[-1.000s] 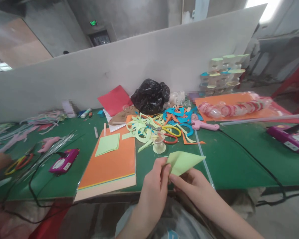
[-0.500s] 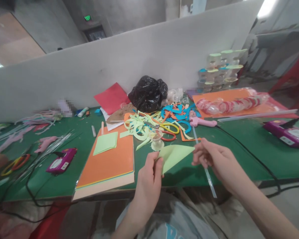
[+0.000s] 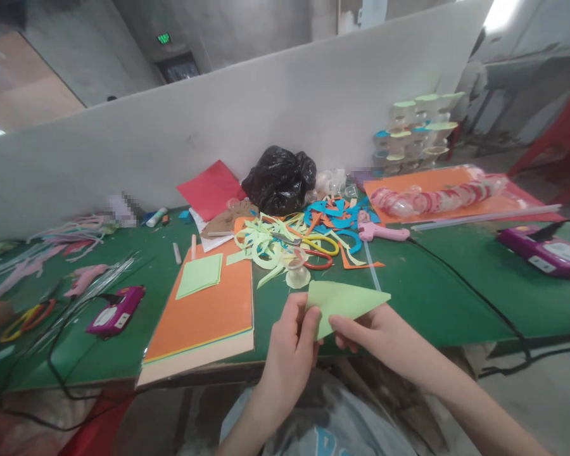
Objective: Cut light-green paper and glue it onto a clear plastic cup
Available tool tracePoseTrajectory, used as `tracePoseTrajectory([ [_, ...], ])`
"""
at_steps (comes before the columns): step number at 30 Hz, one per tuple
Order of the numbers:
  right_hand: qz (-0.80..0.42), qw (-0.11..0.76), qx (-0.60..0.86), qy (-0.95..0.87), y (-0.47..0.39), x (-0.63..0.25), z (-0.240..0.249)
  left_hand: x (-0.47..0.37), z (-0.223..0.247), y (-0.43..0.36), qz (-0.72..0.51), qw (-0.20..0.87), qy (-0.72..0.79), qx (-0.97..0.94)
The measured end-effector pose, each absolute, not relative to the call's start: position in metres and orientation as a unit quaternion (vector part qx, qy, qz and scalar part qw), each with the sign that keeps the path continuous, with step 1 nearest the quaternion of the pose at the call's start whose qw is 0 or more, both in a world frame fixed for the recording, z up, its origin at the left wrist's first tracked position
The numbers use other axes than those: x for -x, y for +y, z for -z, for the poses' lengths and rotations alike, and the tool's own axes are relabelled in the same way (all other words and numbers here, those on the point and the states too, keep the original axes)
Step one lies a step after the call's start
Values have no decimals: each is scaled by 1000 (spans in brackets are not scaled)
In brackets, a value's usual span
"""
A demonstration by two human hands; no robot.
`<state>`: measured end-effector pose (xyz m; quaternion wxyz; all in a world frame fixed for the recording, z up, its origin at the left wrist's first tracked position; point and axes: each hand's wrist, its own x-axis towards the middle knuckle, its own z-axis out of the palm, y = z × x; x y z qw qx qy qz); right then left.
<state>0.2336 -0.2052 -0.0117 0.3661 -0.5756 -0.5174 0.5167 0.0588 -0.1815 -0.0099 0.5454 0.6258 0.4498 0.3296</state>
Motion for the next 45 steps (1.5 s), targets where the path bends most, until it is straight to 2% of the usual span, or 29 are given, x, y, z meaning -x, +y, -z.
tracePoseTrajectory([
  [11,-462,350,621,-527,-210,-240,23,-65,7,-179,-374,706,295,-524],
  [17,-351,356,654,-567,-215,-244,1,-55,2,-175,-341,642,360,-585],
  [24,-316,354,675,-565,-215,-256,-2,-51,-4,-174,-290,623,393,-611],
  [30,-366,331,695,-524,-206,-257,10,-50,3,-170,-285,606,406,-622],
  [36,-354,408,668,-512,-197,-271,17,-48,9,-165,-287,604,409,-621],
  [45,-355,402,657,-530,-197,-278,18,-50,2,-164,-263,606,397,-637],
])
